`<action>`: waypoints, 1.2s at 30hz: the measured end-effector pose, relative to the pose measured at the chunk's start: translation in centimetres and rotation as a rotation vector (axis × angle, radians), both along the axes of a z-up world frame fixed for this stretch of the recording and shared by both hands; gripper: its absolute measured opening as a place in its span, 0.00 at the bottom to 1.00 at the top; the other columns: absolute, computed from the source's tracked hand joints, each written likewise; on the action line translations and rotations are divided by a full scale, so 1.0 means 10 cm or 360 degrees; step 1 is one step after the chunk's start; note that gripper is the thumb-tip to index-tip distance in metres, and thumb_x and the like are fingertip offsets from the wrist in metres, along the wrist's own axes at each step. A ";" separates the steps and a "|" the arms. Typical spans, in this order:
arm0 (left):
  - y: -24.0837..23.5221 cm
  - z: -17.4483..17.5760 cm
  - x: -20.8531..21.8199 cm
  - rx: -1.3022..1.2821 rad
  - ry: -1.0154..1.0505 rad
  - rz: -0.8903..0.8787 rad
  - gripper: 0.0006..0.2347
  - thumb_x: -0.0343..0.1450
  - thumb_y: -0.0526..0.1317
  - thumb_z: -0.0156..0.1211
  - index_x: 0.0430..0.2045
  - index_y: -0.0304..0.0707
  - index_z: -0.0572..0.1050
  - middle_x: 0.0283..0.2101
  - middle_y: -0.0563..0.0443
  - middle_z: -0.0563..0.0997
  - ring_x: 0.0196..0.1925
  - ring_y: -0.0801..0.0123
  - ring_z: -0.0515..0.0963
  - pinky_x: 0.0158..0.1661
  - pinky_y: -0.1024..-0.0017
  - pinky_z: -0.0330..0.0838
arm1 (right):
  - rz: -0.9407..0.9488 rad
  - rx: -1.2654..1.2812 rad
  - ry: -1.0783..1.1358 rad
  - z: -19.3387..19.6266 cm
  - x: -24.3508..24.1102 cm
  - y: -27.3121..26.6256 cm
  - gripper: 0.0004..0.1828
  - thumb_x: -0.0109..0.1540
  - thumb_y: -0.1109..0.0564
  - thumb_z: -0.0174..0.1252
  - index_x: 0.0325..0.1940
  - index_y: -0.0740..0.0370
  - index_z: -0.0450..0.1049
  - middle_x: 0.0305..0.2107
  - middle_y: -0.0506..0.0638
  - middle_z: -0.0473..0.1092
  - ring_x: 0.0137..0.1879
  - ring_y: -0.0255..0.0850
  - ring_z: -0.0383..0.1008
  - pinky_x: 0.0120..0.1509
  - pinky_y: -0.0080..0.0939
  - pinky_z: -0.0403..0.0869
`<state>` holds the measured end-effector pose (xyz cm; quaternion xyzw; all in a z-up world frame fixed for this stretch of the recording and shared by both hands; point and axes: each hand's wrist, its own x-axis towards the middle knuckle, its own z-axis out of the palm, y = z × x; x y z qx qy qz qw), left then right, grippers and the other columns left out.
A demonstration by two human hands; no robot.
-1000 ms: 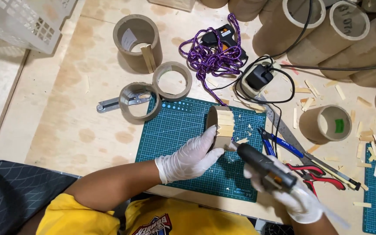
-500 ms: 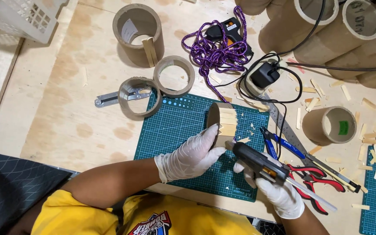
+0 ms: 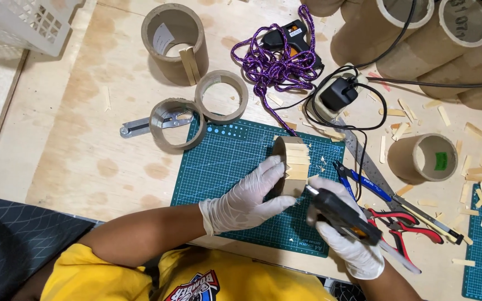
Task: Trimming small wooden sticks with pliers and gluing them onto cardboard rings for a craft project.
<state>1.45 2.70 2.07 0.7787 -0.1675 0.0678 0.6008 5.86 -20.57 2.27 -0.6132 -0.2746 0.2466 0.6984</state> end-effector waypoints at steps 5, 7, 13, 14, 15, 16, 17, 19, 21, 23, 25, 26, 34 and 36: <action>-0.02 0.07 0.00 0.0005 -0.0195 -0.0094 0.26 0.77 0.42 0.55 0.66 0.21 0.57 0.69 0.24 0.60 0.76 0.36 0.58 0.76 0.49 0.52 | 0.0094 0.0079 -0.0039 -0.33 0.01 -0.18 0.35 0.66 0.50 0.62 0.73 0.61 0.59 0.48 0.57 0.75 0.53 0.50 0.79 0.71 0.58 0.71; 0.00 0.12 0.03 0.0063 -0.0476 -0.0136 0.24 0.78 0.41 0.56 0.62 0.16 0.59 0.65 0.20 0.65 0.74 0.28 0.61 0.76 0.43 0.57 | 0.0066 0.0195 0.0055 -0.35 0.04 -0.23 0.33 0.64 0.56 0.63 0.73 0.59 0.62 0.60 0.59 0.72 0.65 0.57 0.75 0.78 0.70 0.66; 0.17 -0.10 0.05 0.0300 -0.0331 0.0190 0.22 0.80 0.50 0.31 0.27 0.47 0.78 0.29 0.55 0.82 0.28 0.70 0.81 0.24 0.72 0.75 | 0.0362 0.0081 0.0080 0.25 0.20 -0.22 0.23 0.66 0.50 0.62 0.60 0.69 0.71 0.48 0.59 0.76 0.48 0.45 0.82 0.50 0.38 0.85; 0.18 0.03 0.06 0.0169 -0.0411 0.0250 0.13 0.78 0.45 0.40 0.34 0.46 0.75 0.34 0.54 0.78 0.36 0.67 0.76 0.36 0.68 0.70 | 0.0475 -0.0025 -0.0091 0.35 0.25 -0.21 0.20 0.67 0.47 0.59 0.52 0.66 0.74 0.45 0.58 0.78 0.51 0.47 0.79 0.53 0.43 0.82; 0.20 0.16 0.08 0.0038 -0.0490 0.0310 0.06 0.76 0.40 0.48 0.41 0.44 0.72 0.39 0.53 0.74 0.44 0.65 0.71 0.47 0.65 0.65 | 0.0586 -0.0130 -0.0262 0.44 0.30 -0.20 0.19 0.67 0.44 0.55 0.45 0.64 0.77 0.43 0.56 0.80 0.55 0.50 0.76 0.57 0.47 0.79; 0.17 0.23 0.11 0.0038 -0.0486 0.0307 0.06 0.76 0.40 0.48 0.41 0.44 0.72 0.39 0.53 0.74 0.44 0.65 0.71 0.47 0.65 0.65 | 0.0583 -0.0130 -0.0258 0.44 0.30 -0.21 0.19 0.67 0.44 0.55 0.45 0.64 0.77 0.43 0.56 0.80 0.55 0.50 0.76 0.57 0.47 0.79; 0.15 0.30 0.13 0.0022 -0.0458 0.0090 0.15 0.80 0.49 0.37 0.50 0.41 0.69 0.48 0.47 0.74 0.53 0.60 0.73 0.58 0.55 0.67 | 0.0595 -0.0141 -0.0251 0.45 0.31 -0.22 0.19 0.67 0.43 0.55 0.43 0.62 0.77 0.40 0.53 0.79 0.53 0.49 0.77 0.55 0.47 0.79; 0.17 0.30 0.15 0.0004 -0.0426 -0.0136 0.25 0.83 0.58 0.26 0.59 0.37 0.65 0.58 0.42 0.74 0.61 0.55 0.75 0.70 0.46 0.69 | 0.0596 -0.0153 -0.0240 0.34 0.29 -0.28 0.19 0.67 0.42 0.55 0.42 0.61 0.77 0.37 0.50 0.79 0.51 0.48 0.79 0.54 0.46 0.79; 0.26 0.15 0.14 0.0031 0.0187 -0.0673 0.22 0.79 0.62 0.33 0.54 0.56 0.72 0.48 0.55 0.80 0.46 0.65 0.79 0.48 0.66 0.71 | 0.0464 0.0103 0.0138 0.13 0.27 -0.38 0.13 0.65 0.52 0.64 0.47 0.62 0.77 0.42 0.54 0.79 0.46 0.44 0.81 0.54 0.43 0.80; 0.29 0.12 0.15 -0.0026 0.0426 -0.0796 0.18 0.77 0.57 0.42 0.50 0.51 0.74 0.45 0.55 0.81 0.45 0.68 0.79 0.47 0.68 0.72 | 0.0361 -0.0059 -0.0049 0.07 0.30 -0.45 0.18 0.64 0.49 0.63 0.51 0.64 0.77 0.39 0.54 0.81 0.42 0.43 0.84 0.49 0.41 0.84; 0.31 0.09 0.16 -0.0079 0.0670 -0.0922 0.14 0.75 0.52 0.51 0.46 0.47 0.77 0.43 0.56 0.82 0.44 0.70 0.80 0.46 0.70 0.73 | 0.0250 -0.0217 -0.0232 0.02 0.31 -0.46 0.23 0.63 0.47 0.61 0.55 0.66 0.76 0.35 0.53 0.83 0.39 0.42 0.87 0.45 0.39 0.87; 0.30 0.06 0.15 -0.0036 0.0789 -0.0986 0.16 0.75 0.54 0.46 0.46 0.47 0.73 0.37 0.57 0.77 0.37 0.72 0.74 0.39 0.71 0.67 | 0.0202 -0.0329 -0.0290 0.00 0.30 -0.45 0.18 0.62 0.48 0.60 0.49 0.63 0.78 0.35 0.51 0.82 0.39 0.41 0.86 0.45 0.38 0.86; 0.20 0.38 0.11 -0.0681 0.1224 -0.0858 0.13 0.76 0.37 0.52 0.53 0.30 0.66 0.34 0.52 0.77 0.40 0.72 0.75 0.49 0.66 0.73 | -0.0283 -0.0245 -0.0436 -0.25 0.29 -0.51 0.21 0.60 0.56 0.65 0.55 0.64 0.72 0.43 0.57 0.78 0.44 0.41 0.83 0.53 0.40 0.84; 0.19 0.16 0.12 -0.0971 0.1257 -0.1015 0.29 0.71 0.51 0.59 0.61 0.32 0.61 0.59 0.34 0.78 0.63 0.57 0.77 0.53 0.66 0.77 | -0.0112 -0.0107 0.0225 -0.17 0.31 -0.54 0.29 0.62 0.55 0.63 0.66 0.64 0.69 0.48 0.61 0.79 0.45 0.44 0.84 0.55 0.46 0.85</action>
